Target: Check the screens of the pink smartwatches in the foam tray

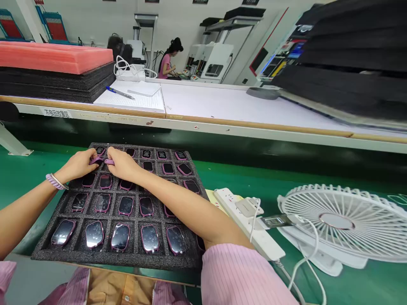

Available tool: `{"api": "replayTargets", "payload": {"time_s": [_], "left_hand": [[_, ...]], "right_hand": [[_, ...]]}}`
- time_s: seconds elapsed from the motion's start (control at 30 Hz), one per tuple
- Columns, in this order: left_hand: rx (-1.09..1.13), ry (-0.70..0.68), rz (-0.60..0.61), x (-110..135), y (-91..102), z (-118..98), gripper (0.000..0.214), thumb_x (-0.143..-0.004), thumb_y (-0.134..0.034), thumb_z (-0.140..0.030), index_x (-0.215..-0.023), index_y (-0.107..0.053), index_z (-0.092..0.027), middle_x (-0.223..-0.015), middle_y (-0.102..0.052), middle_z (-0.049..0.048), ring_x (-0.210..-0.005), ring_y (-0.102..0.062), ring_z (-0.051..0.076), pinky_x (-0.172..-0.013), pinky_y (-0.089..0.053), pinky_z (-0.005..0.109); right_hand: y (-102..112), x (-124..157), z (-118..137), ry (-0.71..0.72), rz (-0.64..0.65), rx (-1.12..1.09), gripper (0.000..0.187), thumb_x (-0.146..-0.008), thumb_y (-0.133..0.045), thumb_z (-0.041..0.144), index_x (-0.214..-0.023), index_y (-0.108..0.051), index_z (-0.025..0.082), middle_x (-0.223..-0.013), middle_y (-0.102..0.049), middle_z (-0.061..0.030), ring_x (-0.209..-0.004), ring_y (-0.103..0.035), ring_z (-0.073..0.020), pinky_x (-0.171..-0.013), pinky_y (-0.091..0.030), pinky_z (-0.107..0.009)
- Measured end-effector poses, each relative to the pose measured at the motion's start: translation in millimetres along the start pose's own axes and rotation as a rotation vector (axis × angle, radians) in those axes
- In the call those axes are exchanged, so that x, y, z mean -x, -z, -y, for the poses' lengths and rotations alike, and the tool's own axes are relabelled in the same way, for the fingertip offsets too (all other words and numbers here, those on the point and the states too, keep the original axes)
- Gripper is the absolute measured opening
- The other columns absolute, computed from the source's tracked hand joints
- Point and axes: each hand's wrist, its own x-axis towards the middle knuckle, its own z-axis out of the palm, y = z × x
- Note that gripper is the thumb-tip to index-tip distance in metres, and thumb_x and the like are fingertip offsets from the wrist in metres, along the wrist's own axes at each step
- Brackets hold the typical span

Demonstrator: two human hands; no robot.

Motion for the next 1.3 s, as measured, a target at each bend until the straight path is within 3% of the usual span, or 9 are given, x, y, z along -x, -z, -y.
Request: {"api": "replayTargets", "payload": {"time_s": [0.13, 0.2, 0.3, 0.43, 0.53, 0.77, 0.9, 1.07, 1.3], "left_hand": [[0.614, 0.071, -0.062, 1.2, 11.3, -13.8, 0.026, -0.078, -0.071, -0.03, -0.092, -0.051, -0.019, -0.079, -0.062, 0.0028, -0.071, -0.062, 0.019, -0.069, -0.047, 0.029], [1.056, 0.066, 0.026, 1.5, 16.3, -29.3, 0.039, -0.068, -0.079, -0.029, -0.094, -0.053, -0.017, -0.078, -0.061, 0.0008, -0.063, -0.057, 0.014, -0.064, -0.046, 0.026], [1.32, 0.018, 0.208, 4.1, 16.2, -61.0, 0.05, -0.06, -0.084, -0.032, -0.098, -0.057, -0.013, -0.078, -0.061, 0.0002, -0.059, -0.053, 0.009, -0.059, -0.043, 0.022], [1.224, -0.013, 0.175, 14.4, 3.7, -98.1, 0.033, -0.071, -0.073, -0.028, -0.098, -0.059, -0.014, -0.071, -0.053, -0.0039, -0.055, -0.042, 0.007, -0.052, -0.031, 0.021], [1.041, -0.1, 0.064, 25.9, -9.2, -108.6, 0.027, -0.077, -0.065, -0.024, -0.102, -0.061, -0.014, -0.08, -0.058, -0.001, -0.066, -0.048, 0.011, -0.06, -0.038, 0.023], [0.818, -0.201, -0.13, 38.2, -37.9, -99.2, 0.038, -0.081, -0.061, -0.036, -0.114, -0.059, -0.016, -0.108, -0.063, 0.0081, -0.1, -0.058, 0.022, -0.082, -0.048, 0.032], [0.817, -0.195, -0.182, 38.8, -43.3, -98.1, 0.053, -0.079, -0.061, -0.038, -0.125, -0.052, -0.015, -0.116, -0.063, 0.0101, -0.102, -0.06, 0.022, -0.092, -0.05, 0.037], [0.759, -0.21, -0.187, 42.8, -38.1, -99.3, 0.046, -0.08, -0.059, -0.039, -0.12, -0.06, -0.016, -0.117, -0.067, 0.0103, -0.107, -0.063, 0.024, -0.087, -0.052, 0.035], [0.749, -0.182, -0.18, 45.1, -34.2, -99.6, 0.062, -0.082, -0.057, -0.043, -0.137, -0.062, -0.016, -0.136, -0.067, 0.0111, -0.124, -0.063, 0.028, -0.084, -0.055, 0.033]], "right_hand": [[14.4, 21.8, -18.5, -0.084, 0.02, -0.515, 0.016, -0.097, -0.065, 0.016, -0.106, -0.052, 0.017, -0.094, -0.07, -0.0019, -0.065, -0.064, -0.0131, -0.06, -0.045, -0.023], [22.6, 34.4, -29.0, -0.2, 0.037, -0.919, 0.017, -0.095, -0.066, 0.015, -0.108, -0.056, 0.016, -0.098, -0.074, -0.005, -0.057, -0.059, -0.0092, -0.052, -0.041, -0.02], [31.3, 53.7, -41.6, -0.302, 0.046, -1.292, 0.023, -0.093, -0.073, 0.017, -0.113, -0.063, 0.015, -0.097, -0.075, -0.0065, -0.058, -0.062, -0.0093, -0.054, -0.046, -0.019], [31.4, 78.9, -50.2, -0.234, 0.028, -1.479, 0.047, -0.083, -0.091, 0.023, -0.122, -0.066, 0.017, -0.088, -0.073, -0.0012, -0.072, -0.072, -0.0138, -0.069, -0.057, -0.022], [25.4, 94.3, -51.5, -0.162, 0.027, -1.501, 0.059, -0.08, -0.098, 0.032, -0.129, -0.066, 0.021, -0.09, -0.072, 0.0012, -0.075, -0.072, -0.0129, -0.074, -0.058, -0.022], [12.0, 108.0, -50.8, -0.034, 0.041, -1.54, 0.056, -0.085, -0.097, 0.041, -0.129, -0.067, 0.024, -0.098, -0.069, 0.0025, -0.076, -0.07, -0.0096, -0.073, -0.057, -0.02], [8.0, 108.4, -53.0, -0.042, 0.077, -1.557, 0.059, -0.09, -0.093, 0.043, -0.137, -0.061, 0.025, -0.091, -0.07, 0.0026, -0.079, -0.071, -0.0113, -0.077, -0.058, -0.021], [6.4, 106.5, -55.0, -0.016, 0.093, -1.574, 0.052, -0.092, -0.092, 0.041, -0.133, -0.064, 0.026, -0.095, -0.071, 0.0019, -0.082, -0.072, -0.0111, -0.079, -0.058, -0.021], [9.3, 106.2, -54.9, -0.024, 0.058, -1.588, 0.053, -0.089, -0.094, 0.039, -0.132, -0.065, 0.027, -0.098, -0.07, 0.0025, -0.08, -0.071, -0.0112, -0.078, -0.058, -0.022]]}}
